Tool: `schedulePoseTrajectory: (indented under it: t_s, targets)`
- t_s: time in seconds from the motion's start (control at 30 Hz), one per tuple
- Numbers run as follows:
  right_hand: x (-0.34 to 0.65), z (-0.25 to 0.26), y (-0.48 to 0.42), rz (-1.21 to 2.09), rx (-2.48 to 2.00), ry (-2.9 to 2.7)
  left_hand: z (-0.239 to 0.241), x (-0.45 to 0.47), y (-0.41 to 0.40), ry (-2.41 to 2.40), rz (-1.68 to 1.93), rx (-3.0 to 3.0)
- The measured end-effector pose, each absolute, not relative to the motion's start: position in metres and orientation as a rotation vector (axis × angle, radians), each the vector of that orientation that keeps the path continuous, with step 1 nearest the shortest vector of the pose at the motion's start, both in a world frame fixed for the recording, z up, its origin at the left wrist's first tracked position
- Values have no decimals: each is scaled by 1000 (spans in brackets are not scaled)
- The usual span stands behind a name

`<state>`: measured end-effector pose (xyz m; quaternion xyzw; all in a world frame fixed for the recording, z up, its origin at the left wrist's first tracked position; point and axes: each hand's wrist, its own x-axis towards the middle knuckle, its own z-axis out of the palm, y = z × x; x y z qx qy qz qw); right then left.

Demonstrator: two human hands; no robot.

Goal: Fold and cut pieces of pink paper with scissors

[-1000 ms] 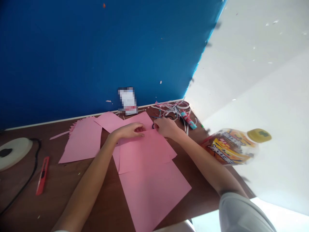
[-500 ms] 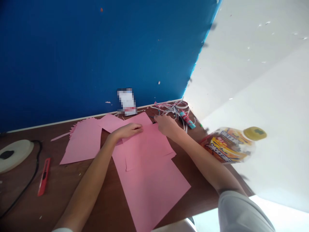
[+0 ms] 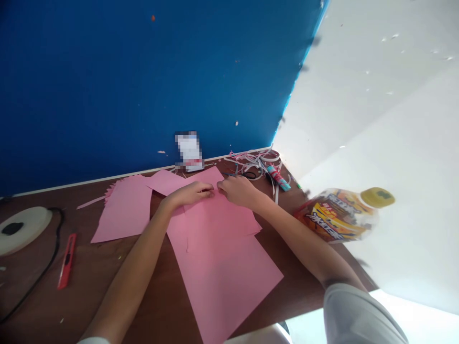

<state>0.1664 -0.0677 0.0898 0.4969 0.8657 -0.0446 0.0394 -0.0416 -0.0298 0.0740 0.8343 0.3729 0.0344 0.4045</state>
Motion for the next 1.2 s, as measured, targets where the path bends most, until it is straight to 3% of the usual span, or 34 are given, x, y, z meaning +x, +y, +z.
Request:
schedulePoseTrajectory:
  t_s: [1.2]
  targets:
    - [185,95,-59,-364,1830,2492,69,-96,-8,996,117,1968]
